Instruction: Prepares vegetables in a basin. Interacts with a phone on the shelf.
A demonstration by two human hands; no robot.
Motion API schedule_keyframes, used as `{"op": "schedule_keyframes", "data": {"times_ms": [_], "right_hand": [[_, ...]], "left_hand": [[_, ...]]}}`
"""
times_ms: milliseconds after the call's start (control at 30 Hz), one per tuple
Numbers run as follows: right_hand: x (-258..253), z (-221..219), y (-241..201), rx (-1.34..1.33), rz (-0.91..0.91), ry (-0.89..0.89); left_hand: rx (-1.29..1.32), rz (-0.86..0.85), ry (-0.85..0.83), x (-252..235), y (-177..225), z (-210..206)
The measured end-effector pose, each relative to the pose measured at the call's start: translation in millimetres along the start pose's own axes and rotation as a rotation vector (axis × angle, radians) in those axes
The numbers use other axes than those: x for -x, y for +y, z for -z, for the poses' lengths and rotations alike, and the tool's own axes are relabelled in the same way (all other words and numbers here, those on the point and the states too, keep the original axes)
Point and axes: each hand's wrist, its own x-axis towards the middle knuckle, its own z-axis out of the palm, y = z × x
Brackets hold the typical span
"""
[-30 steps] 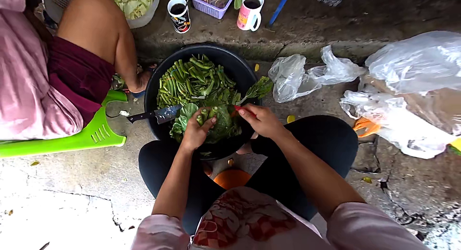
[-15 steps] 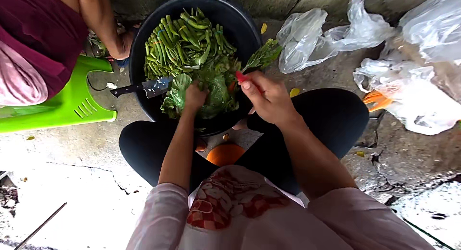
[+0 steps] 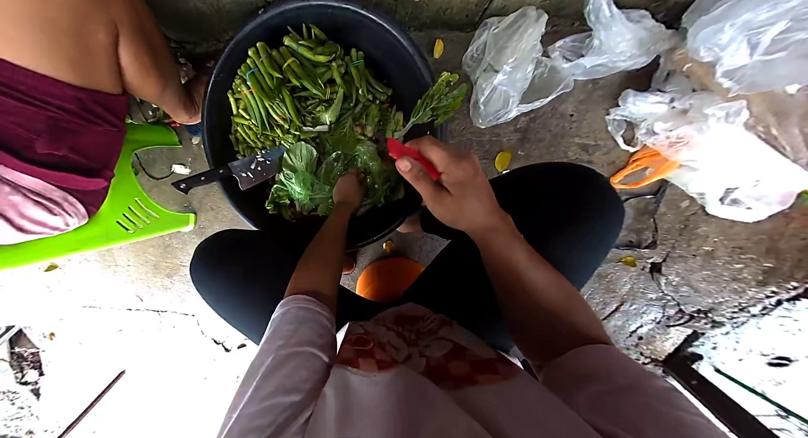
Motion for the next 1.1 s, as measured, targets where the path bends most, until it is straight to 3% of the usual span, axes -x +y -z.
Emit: {"op": "schedule_keyframes", "data": {"times_ms": [100, 167, 200, 267, 400, 533, 600, 667, 733, 767, 867, 933, 1000, 1100], "right_hand": [[-1, 1, -3, -0.098, -0.1, 0.087], [-4, -1, -4, -0.175, -0.182, 0.129], [-5, -4, -4, -0.223, -0.212, 0.127], [-5, -8, -6, -0.275, -0.258, 0.064], [2, -25, -20, -0.425, -0.224, 0.008], [3, -35, -25, -0.545, -0.062, 0.148], [4, -36, -25, -0.521, -0.042, 0.187], [5, -34, -25, -0.45, -0.052, 0.197], [5, -31, -24, -0.378, -0.065, 0.155], [4, -30, -23, -0.348, -0.063, 0.118], [5, -34, -19, -0.292, -0.008, -0.002], [4, -35, -20, -0.273, 0.019, -0.043], [3, -31, -21, -0.232, 0.025, -0.07], [2, -20, -19, -0.114, -0.019, -0.168]], "left_hand": [[0.53, 0.009, 0.281, 24, 2, 39], [1.046, -0.084, 0.474, 46, 12, 62], [1.326, -0.16, 0.487, 60, 19, 73], [1.751, -0.258, 0.367, 92, 31, 94], [2.049, -0.303, 0.096, 137, 43, 111], [2.059, -0.3, -0.06, 160, 52, 102], [1.97, -0.235, -0.027, 164, 48, 100], [1.723, -0.195, 0.228, 167, 38, 101], [1.32, -0.298, 0.514, 169, 22, 104], [1.11, -0.391, 0.569, 172, 14, 108], [0.662, -0.651, 0.419, 182, 8, 117], [0.514, -0.684, 0.319, 182, 14, 118], [0.517, -0.649, 0.272, 179, 17, 119], [0.636, -0.673, 0.355, 171, 9, 118]]}}
